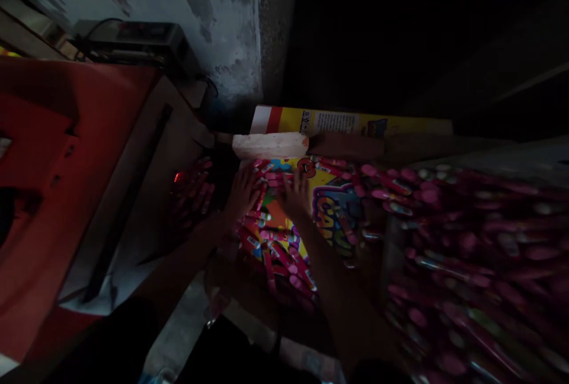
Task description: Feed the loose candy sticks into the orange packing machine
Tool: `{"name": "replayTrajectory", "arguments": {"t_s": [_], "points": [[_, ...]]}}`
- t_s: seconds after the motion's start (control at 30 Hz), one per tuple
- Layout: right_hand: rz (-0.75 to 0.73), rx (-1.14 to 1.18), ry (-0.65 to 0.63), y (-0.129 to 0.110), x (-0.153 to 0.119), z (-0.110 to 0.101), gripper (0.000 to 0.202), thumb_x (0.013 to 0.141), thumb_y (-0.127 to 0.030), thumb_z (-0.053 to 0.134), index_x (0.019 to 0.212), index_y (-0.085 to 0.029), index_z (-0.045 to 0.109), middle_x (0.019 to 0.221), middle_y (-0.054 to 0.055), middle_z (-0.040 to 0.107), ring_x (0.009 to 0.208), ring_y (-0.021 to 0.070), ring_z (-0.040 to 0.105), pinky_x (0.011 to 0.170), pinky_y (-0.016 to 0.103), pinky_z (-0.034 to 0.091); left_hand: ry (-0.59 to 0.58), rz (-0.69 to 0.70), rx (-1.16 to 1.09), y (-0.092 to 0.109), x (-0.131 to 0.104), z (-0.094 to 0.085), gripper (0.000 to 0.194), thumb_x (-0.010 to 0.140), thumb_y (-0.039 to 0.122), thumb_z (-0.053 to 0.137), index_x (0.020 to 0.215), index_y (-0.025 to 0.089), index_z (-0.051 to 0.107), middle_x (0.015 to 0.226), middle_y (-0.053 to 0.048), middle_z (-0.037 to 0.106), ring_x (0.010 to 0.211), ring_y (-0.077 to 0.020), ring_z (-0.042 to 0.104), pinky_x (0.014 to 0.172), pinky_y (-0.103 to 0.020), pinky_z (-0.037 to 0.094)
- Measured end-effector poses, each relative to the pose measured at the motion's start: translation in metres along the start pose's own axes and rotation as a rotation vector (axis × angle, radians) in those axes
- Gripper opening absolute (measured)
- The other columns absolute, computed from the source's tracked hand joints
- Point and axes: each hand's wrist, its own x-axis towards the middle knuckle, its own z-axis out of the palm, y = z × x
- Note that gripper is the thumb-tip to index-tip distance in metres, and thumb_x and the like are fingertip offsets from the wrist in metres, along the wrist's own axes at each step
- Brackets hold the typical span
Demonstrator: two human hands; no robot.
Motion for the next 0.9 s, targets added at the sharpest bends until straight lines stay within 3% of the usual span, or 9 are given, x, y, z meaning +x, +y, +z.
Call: {"name": "replayTrajectory", "arguments": {"t_s": [0.1,0.17,0.3,0.37,0.43,0.5,0.57,0.8,0.9], "points": [[-0.073,0.052,-0.021,-0.041,-0.014,-0.001,0.060,0.096,-0.050,0.034,0.147,-0.019,0.040,0.157,0.011,0.029,0.146,0.0358,0.015,0.115,0.056,0.023,-0.014,-0.073,0.112,-0.010,-0.008,-0.004,0.057,0.095,0.030,0.037,0.149,0.012,0.033,0.160,-0.015,0.024,0.149,-0.0322,0.016,0.118,-0.057,0.020],[-0.022,0.059,0.034,-0.037,-0.033,-0.019,0.059,0.095,-0.050,0.036,0.146,-0.020,0.041,0.155,0.011,0.032,0.145,0.0351,0.020,0.114,0.057,0.024,0.005,-0.135,0.175,-0.021,-0.018,-0.012,0.056,0.093,0.023,0.037,0.147,0.009,0.036,0.158,-0.018,0.027,0.148,-0.0346,0.017,0.117,-0.059,0.020],[0.401,0.005,0.494,0.050,-0.063,-0.086,0.066,0.091,-0.048,0.041,0.146,-0.012,0.036,0.157,0.020,0.021,0.146,0.0386,0.014,0.112,0.066,0.021,0.033,-0.012,0.165,-0.017,-0.032,-0.019,0.056,0.090,0.014,0.034,0.145,0.006,0.037,0.154,-0.019,0.035,0.148,-0.0320,0.019,0.118,-0.057,0.022],[0.655,-0.029,0.690,0.111,-0.069,-0.124,0.069,0.089,-0.047,0.043,0.145,-0.007,0.036,0.157,0.025,0.018,0.146,0.0413,0.011,0.110,0.067,0.020,0.029,0.107,0.113,0.006,-0.033,-0.013,0.054,0.091,0.017,0.035,0.144,0.009,0.039,0.153,-0.017,0.038,0.148,-0.0306,0.021,0.118,-0.056,0.022],[0.859,-0.020,0.750,0.164,-0.071,-0.156,0.065,0.090,-0.046,0.040,0.140,-0.004,0.044,0.154,0.028,0.022,0.144,0.0421,0.015,0.110,0.065,0.019,0.033,0.161,0.061,0.037,-0.033,-0.006,0.052,0.093,0.023,0.037,0.143,0.011,0.042,0.152,-0.017,0.039,0.147,-0.0312,0.023,0.118,-0.057,0.024],[0.989,-0.004,0.731,0.196,-0.072,-0.174,0.067,0.089,-0.050,0.041,0.138,-0.005,0.047,0.153,0.029,0.023,0.142,0.0435,0.019,0.110,0.065,0.019,0.034,0.174,0.011,0.068,-0.038,-0.003,0.052,0.094,0.027,0.039,0.144,0.014,0.041,0.154,-0.016,0.037,0.147,-0.0319,0.023,0.117,-0.057,0.026],[1.012,0.002,0.661,0.205,-0.074,-0.180,0.073,0.085,-0.055,0.049,0.141,-0.010,0.046,0.155,0.028,0.022,0.140,0.0454,0.023,0.106,0.067,0.024,0.033,0.172,-0.031,0.091,-0.047,-0.005,0.054,0.094,0.029,0.040,0.146,0.017,0.037,0.156,-0.014,0.034,0.148,-0.0316,0.020,0.118,-0.057,0.026],[0.885,-0.027,0.366,0.154,-0.098,-0.160,0.067,0.080,-0.059,0.052,0.128,-0.013,0.059,0.157,0.027,0.013,0.138,0.0479,0.024,0.100,0.072,0.023,0.023,0.082,-0.169,0.116,-0.100,-0.041,0.056,0.092,0.024,0.042,0.147,0.025,0.034,0.157,-0.008,0.032,0.149,-0.0286,0.016,0.117,-0.056,0.028],[0.889,-0.017,0.281,0.153,-0.106,-0.151,0.071,0.078,-0.062,0.056,0.129,-0.013,0.060,0.156,0.033,0.009,0.139,0.0505,0.021,0.096,0.073,0.023,0.015,0.005,-0.270,0.131,-0.137,-0.058,0.053,0.090,0.022,0.042,0.143,0.018,0.040,0.152,-0.012,0.040,0.147,-0.0296,0.024,0.116,-0.055,0.032]]}}
